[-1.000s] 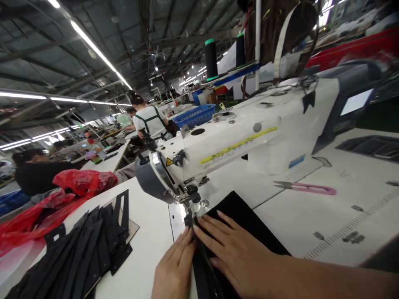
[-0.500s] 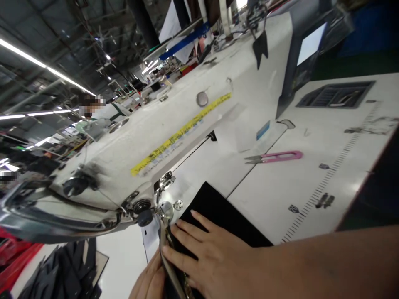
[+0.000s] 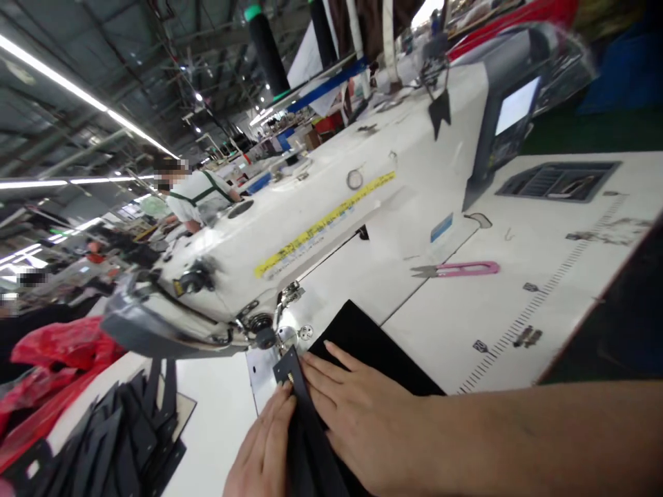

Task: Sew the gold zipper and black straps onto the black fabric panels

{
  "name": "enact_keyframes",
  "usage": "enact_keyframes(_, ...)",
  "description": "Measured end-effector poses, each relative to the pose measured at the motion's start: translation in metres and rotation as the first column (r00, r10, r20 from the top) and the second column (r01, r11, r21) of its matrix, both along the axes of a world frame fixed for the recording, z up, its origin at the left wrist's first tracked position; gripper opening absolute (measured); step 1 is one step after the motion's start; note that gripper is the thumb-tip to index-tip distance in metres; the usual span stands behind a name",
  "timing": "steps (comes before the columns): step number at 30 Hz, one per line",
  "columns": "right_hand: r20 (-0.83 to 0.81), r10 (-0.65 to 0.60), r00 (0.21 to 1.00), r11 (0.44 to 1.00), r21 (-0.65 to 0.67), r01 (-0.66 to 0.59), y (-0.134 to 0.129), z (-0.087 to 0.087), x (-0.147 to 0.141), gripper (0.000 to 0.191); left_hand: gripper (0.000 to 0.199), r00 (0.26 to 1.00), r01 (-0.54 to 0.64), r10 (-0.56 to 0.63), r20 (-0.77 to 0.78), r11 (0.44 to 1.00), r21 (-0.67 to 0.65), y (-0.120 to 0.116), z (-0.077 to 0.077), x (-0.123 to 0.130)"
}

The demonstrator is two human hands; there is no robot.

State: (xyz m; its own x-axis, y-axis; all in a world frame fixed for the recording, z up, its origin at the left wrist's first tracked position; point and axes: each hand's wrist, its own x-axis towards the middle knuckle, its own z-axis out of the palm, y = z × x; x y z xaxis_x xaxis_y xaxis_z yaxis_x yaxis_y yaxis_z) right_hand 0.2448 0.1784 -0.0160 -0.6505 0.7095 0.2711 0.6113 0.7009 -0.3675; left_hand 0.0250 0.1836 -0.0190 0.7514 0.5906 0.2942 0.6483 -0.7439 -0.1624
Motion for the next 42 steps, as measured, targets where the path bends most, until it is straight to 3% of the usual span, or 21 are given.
enact_keyframes(6, 0.018, 0.055, 0.998, 0.997, 0.056, -0.056, -0.004, -0.001, -0.004, 0.051, 0.034, 0.997, -0.066, 0.057, 0.061, 0.985, 0.159, -0.01, 0.001, 0.012)
enact_keyframes(9, 0.072, 0.057, 0.996, 0.995, 0.076, -0.063, -0.004, 0.0, -0.006, 0.053, 0.035, 0.989, -0.135, 0.124, 0.081, 0.979, 0.153, -0.016, 0.002, 0.017)
enact_keyframes(13, 0.1, 0.049, 0.994, 0.99, 0.124, -0.062, -0.006, 0.0, -0.009, 0.057, 0.035, 0.985, -0.144, 0.124, 0.117, 0.974, 0.178, -0.019, 0.0, 0.017)
enact_keyframes(16, 0.12, 0.061, 0.991, 0.994, 0.085, -0.071, -0.006, 0.001, -0.01, 0.058, 0.033, 0.984, -0.138, 0.113, 0.135, 0.973, 0.187, -0.019, -0.002, 0.016)
enact_keyframes(20, 0.174, 0.065, 0.983, 0.996, 0.045, -0.074, 0.0, 0.002, -0.012, 0.059, 0.03, 0.983, -0.106, 0.078, 0.167, 0.98, 0.168, -0.011, -0.004, 0.016)
enact_keyframes(29, 0.183, 0.053, 0.982, 0.992, 0.104, -0.072, 0.031, 0.0, -0.016, 0.058, 0.027, 0.969, -0.16, 0.146, 0.197, 0.985, 0.058, 0.017, -0.011, 0.015)
enact_keyframes(36, 0.191, 0.074, 0.979, 0.99, 0.106, -0.095, 0.037, 0.001, -0.016, 0.055, 0.027, 0.969, -0.117, 0.09, 0.231, 0.987, 0.106, 0.022, -0.014, 0.012)
enact_keyframes(42, 0.194, 0.086, 0.977, 0.995, 0.039, -0.095, 0.041, -0.003, -0.016, 0.055, 0.031, 0.939, -0.141, 0.068, 0.337, 0.97, 0.197, 0.03, -0.036, 0.014)
